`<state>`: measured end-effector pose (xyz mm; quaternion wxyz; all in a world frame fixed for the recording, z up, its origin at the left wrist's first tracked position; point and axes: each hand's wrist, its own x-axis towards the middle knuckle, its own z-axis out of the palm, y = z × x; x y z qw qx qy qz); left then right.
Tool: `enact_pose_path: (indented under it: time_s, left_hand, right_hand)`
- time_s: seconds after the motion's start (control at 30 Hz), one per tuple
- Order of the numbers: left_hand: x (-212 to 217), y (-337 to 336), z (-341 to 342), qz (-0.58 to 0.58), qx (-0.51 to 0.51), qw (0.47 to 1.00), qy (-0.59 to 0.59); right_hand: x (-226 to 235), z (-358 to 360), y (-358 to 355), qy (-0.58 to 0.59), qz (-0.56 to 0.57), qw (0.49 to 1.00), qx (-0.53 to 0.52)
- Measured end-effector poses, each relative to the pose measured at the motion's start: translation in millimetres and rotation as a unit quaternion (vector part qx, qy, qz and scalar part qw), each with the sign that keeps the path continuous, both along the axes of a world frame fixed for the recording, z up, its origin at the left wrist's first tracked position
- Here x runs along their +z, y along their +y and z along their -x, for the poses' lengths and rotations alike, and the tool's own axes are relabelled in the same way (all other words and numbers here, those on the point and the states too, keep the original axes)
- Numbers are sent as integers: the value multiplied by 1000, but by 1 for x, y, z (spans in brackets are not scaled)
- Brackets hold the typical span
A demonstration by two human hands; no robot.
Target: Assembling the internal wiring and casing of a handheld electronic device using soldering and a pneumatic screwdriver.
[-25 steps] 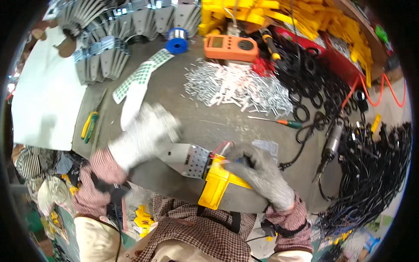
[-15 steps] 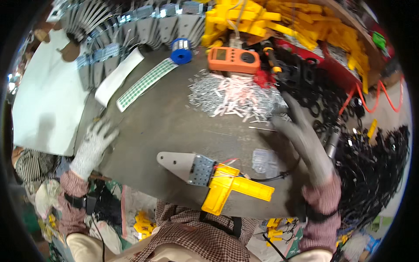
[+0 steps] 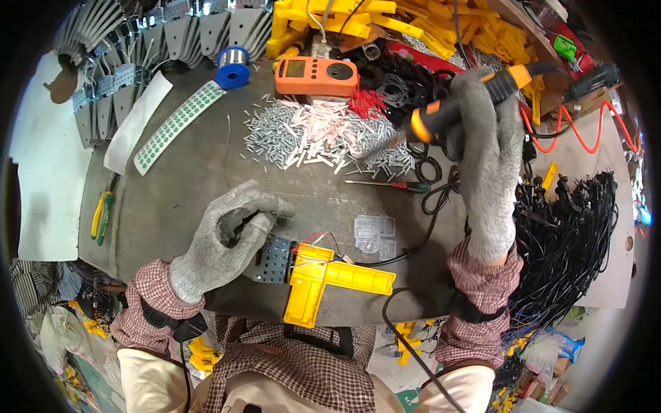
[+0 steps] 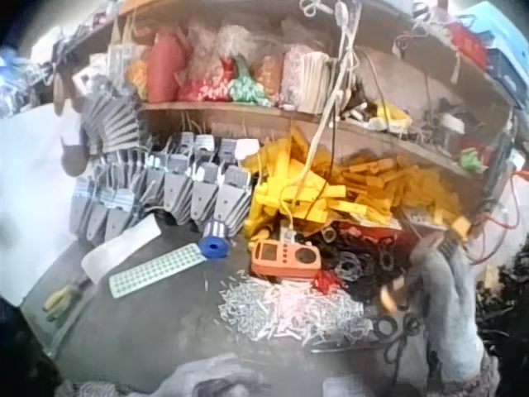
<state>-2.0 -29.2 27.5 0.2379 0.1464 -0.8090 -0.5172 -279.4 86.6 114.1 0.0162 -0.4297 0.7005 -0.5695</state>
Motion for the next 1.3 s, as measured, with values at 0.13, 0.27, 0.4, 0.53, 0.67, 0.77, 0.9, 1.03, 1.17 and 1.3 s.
enact_pose_path:
  time_s: [0.13,0.27,0.4,0.53,0.67,0.77,0.9,1.03,1.17,1.3]
  left_hand:
    - [-22,-2,19,20,-75,997,20]
    - [-28,9,31,-117,-57,991,43]
    - [-22,10,34,-92,-65,994,17]
    - [-29,12,35,-117,-64,991,32]
    - [-26,12,34,-130,-57,990,11]
    - [-28,12,35,-146,-52,988,11]
    - [-26,11,34,-124,-54,991,10]
    - [-25,11,34,-124,-55,991,7]
    - [-30,11,34,-117,-44,992,22]
    - [-26,13,35,-120,-40,992,-4]
  right_hand:
    - [-41,8,-3,-267,-78,958,65]
    - [-66,19,-13,-303,-99,943,96]
    - [-80,25,-22,-324,-85,939,80]
    - [-84,25,-27,-346,-78,930,100]
    - [-91,27,-29,-343,-79,931,98]
    - [-88,20,-34,-358,-69,929,69]
    - [-88,21,-32,-356,-73,929,72]
    - [-92,28,-26,-333,-67,934,107]
    - [-96,32,-26,-324,-54,938,112]
    - [-95,34,-26,-325,-66,936,117]
